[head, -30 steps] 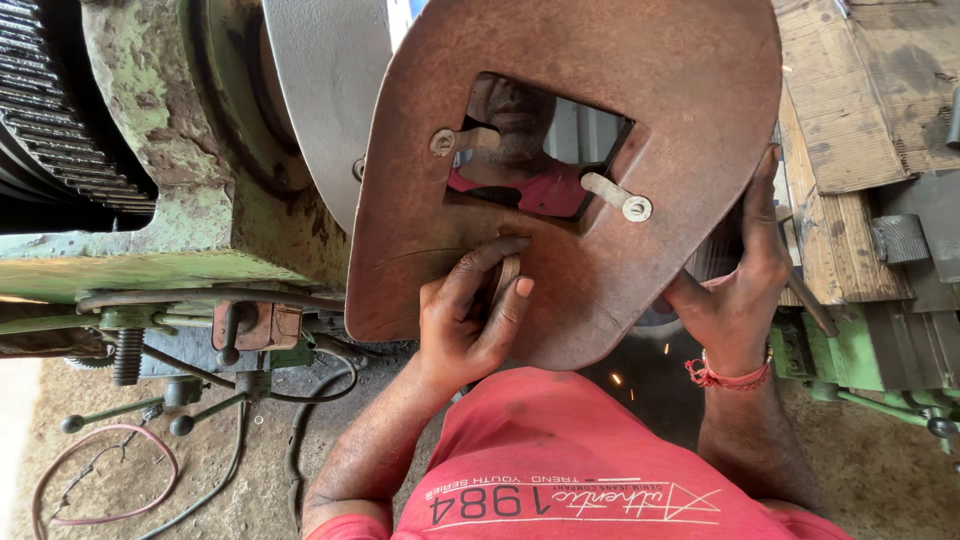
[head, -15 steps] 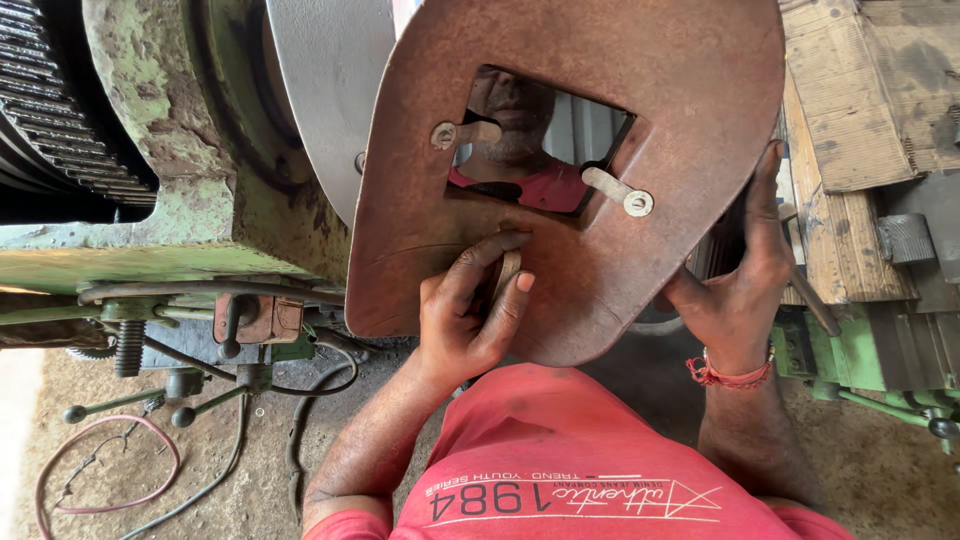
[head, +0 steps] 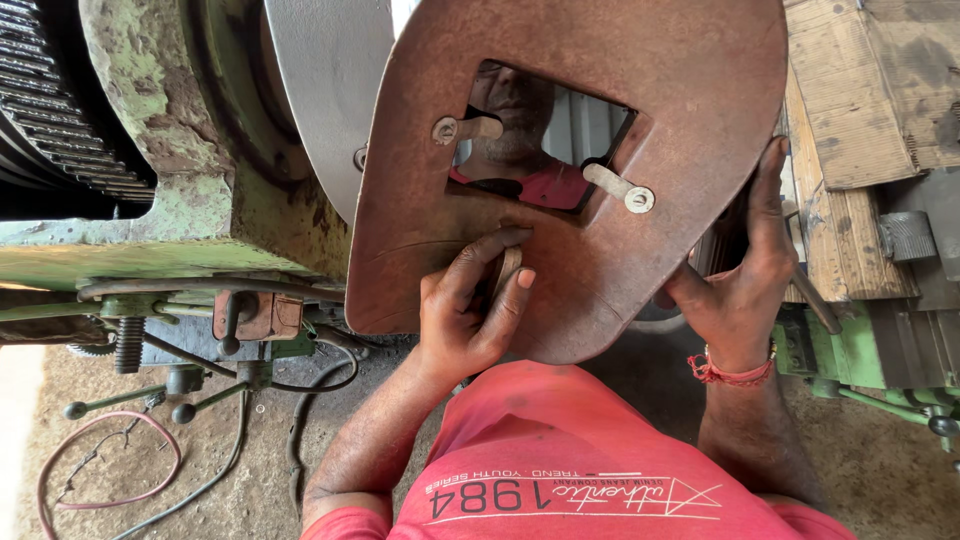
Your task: The person welds a metal plate to a rotating cylindrical part mounted on a lathe. They repeatedly position a welding mask over the work area, apply the welding torch, and then remove the mask to inspect the weld. The person also uses a metal rod to tap the workpiece between welds.
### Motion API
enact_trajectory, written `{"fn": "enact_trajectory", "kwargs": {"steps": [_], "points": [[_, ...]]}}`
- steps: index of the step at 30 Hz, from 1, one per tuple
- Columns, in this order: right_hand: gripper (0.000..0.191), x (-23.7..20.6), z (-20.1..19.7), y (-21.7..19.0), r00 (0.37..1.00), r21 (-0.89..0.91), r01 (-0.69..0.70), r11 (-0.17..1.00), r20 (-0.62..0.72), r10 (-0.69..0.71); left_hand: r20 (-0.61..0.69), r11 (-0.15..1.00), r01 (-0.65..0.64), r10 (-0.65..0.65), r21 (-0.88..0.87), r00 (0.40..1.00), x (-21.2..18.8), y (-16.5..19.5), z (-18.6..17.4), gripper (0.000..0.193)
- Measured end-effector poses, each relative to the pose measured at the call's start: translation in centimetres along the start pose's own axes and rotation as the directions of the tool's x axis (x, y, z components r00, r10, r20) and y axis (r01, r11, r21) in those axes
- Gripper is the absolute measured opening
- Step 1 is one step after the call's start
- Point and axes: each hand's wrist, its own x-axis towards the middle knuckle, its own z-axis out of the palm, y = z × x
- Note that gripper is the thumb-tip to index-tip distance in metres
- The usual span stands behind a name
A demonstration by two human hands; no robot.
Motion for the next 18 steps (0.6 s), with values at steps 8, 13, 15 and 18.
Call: {"fn": "enact_trajectory", "kwargs": {"steps": [8, 13, 15, 18], "points": [[0.121, -0.28, -0.07, 0.03, 1.0, -0.047, 0.0, 0.999, 0.004, 0.0, 0.003, 1.0, 0.01, -0.01, 0.011, 1.0, -0.06, 0.08, -0.04, 0.032], [0.12, -0.29, 0.03, 0.07, 1.0, -0.048, 0.016, 0.999, 0.009, -0.015, 0.003, 1.0, 0.017, -0.017, 0.02, 1.0, -0.1, 0.19, -0.09, 0.031], [0.12, -0.22, 0.08, 0.06, 0.999, -0.063, 0.032, 0.997, 0.008, -0.031, 0.003, 1.0, 0.01, -0.01, 0.007, 1.0, -0.1, 0.18, -0.08, 0.031], [0.121, -0.13, 0.15, 0.0, 1.0, -0.047, 0.024, 0.999, 0.009, -0.023, 0.001, 1.0, -0.001, 0.001, 0.004, 1.0, -0.07, 0.06, -0.05, 0.031]]}}
